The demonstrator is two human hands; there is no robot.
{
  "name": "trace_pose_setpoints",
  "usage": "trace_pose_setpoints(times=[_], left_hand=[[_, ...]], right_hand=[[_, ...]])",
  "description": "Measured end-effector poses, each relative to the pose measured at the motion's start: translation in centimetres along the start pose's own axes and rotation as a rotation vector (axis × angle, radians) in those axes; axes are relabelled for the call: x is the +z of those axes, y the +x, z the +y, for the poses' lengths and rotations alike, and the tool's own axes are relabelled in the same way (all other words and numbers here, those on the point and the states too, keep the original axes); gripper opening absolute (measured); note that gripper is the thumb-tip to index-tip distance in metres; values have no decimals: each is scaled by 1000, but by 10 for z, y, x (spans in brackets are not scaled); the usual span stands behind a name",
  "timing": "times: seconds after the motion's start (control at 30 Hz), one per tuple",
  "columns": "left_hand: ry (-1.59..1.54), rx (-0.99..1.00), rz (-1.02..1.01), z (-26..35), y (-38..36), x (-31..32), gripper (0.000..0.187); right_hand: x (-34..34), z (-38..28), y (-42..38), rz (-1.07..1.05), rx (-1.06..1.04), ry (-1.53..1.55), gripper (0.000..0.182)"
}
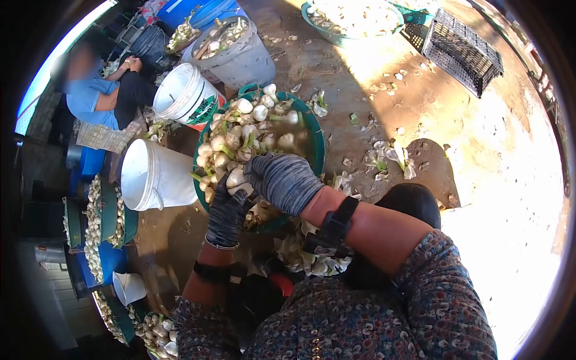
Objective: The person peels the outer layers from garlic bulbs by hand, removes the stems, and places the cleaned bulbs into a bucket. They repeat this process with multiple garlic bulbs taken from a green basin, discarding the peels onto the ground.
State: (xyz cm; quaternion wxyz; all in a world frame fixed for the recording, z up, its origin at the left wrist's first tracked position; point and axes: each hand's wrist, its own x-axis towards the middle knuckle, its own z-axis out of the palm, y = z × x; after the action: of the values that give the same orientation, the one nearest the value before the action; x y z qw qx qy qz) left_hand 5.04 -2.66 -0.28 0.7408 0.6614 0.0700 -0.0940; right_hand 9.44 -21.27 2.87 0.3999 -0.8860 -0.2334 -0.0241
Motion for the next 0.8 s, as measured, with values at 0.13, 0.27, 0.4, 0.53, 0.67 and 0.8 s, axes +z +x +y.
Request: trace_pose_setpoints(times=[0.13,0.27,0.4,0.53,0.67,0.8], left_hand=[[-36,64,105,0,-30,-9,49],[204,167,126,0,-44,-11,49],[-223,174,-12,11,-53,-3,50],[-502,92,-245,9,-50,-9,59],[-621,16,-231,5,-51,-15,59],[39,44,-65,8,-53,-24,54]], right_hand=[[11,-23,-7,-23,-41,-78,22],[13,-36,-13,-5,-63,-42,20],[19,-20,-9,60,23,162,20],[9,1,-1,77,117,148,17],[2,21,7,56,209,-152,17],[-9,6,7,173,40,-127,22]])
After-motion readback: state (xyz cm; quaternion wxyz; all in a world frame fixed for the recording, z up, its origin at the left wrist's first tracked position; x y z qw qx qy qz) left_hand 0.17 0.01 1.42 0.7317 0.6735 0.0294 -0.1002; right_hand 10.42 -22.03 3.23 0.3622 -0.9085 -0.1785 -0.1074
